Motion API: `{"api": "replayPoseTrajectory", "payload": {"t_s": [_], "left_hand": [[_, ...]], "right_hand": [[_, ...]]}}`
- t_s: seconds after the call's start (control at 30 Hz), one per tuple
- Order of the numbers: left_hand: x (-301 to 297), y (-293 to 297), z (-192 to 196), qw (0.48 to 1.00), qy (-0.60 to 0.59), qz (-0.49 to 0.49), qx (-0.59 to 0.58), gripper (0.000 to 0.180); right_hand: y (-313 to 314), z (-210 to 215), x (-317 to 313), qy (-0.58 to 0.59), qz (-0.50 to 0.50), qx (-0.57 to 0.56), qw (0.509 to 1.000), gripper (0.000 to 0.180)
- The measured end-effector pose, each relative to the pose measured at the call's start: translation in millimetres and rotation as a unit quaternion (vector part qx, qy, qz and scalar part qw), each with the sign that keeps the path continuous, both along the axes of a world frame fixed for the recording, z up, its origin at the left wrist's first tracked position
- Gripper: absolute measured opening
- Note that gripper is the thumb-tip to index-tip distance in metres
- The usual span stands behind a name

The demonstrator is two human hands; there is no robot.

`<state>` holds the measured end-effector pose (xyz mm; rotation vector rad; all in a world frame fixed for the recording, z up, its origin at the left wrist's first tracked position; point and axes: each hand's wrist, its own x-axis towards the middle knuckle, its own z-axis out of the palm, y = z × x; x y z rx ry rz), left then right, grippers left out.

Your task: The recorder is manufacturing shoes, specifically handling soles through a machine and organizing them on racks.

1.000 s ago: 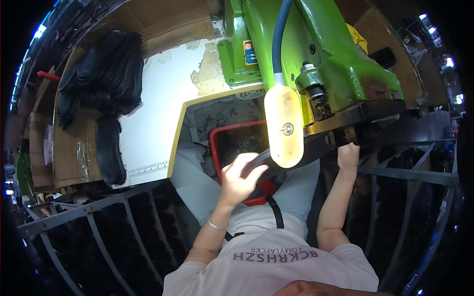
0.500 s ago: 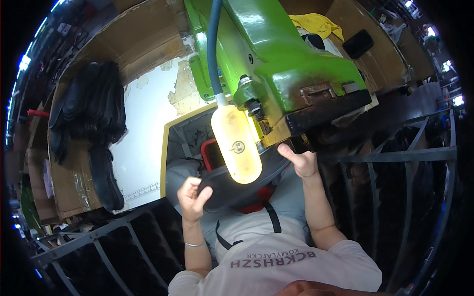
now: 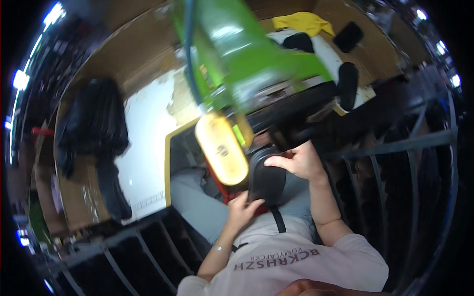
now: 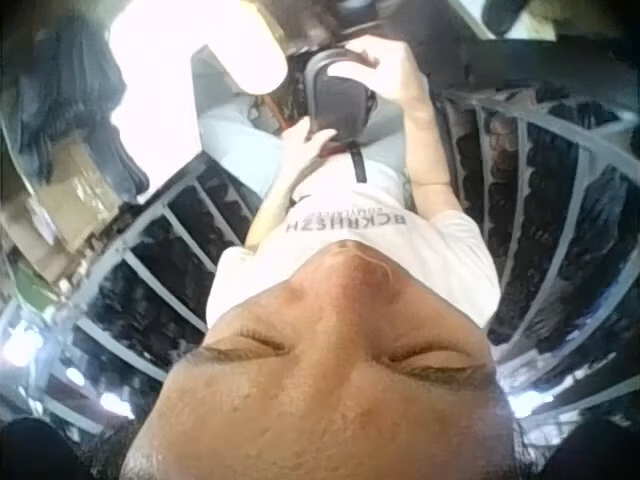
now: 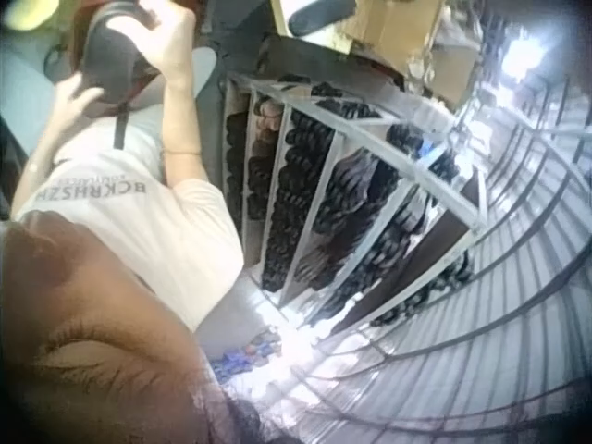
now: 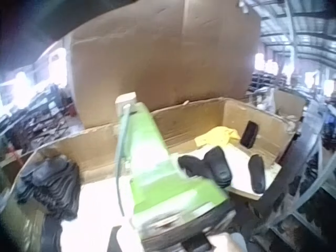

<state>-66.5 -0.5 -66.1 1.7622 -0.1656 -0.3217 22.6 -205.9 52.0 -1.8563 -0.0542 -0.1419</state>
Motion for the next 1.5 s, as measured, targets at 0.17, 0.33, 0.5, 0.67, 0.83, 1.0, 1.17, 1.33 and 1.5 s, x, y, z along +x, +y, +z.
{"api": "replayPoseTrajectory", "payload": {"t_s": [0.17,0.33,0.5,0.67,0.83,1.0,1.17,1.33,1.5], "left_hand": [[38.9,187.4,40.9,0.772,-0.267,0.391,0.425,0.040],[33.3,326.0,28.0,0.388,-0.093,0.511,0.761,0.059],[41.4,365.5,6.4,0.644,-0.005,0.556,0.525,0.077],[-6.0,340.0,60.6,0.648,-0.150,0.637,0.391,0.060],[-10.7,215.3,133.4,0.828,-0.275,0.437,0.220,0.059],[53.3,100.8,78.1,0.968,-0.176,0.122,-0.128,0.071],[58.3,7.2,57.7,0.863,0.107,0.094,-0.484,0.066],[70.1,-43.9,54.0,0.988,-0.051,0.035,-0.140,0.015],[92.1,-50.2,73.9,0.992,-0.057,0.063,-0.098,0.013]], "right_hand": [[-108.8,43.0,-12.2,-0.194,-0.383,0.137,0.893,0.031],[-157.3,-0.2,49.6,-0.202,-0.406,0.216,0.865,0.051],[-180.9,-96.0,99.3,-0.003,-0.401,0.262,0.878,0.070],[-125.8,-109.2,68.9,0.037,-0.361,0.173,0.915,0.065],[-41.4,-121.8,-1.4,0.248,-0.028,0.220,0.943,0.042],[-3.2,-124.8,-64.3,0.267,0.129,0.502,0.813,0.068],[-13.2,-128.7,-101.8,0.263,0.020,0.430,0.863,0.039],[-3.2,-129.4,-138.0,0.316,0.021,0.311,0.896,0.042],[19.4,-119.4,-142.3,0.279,0.046,0.217,0.934,0.040]]}}
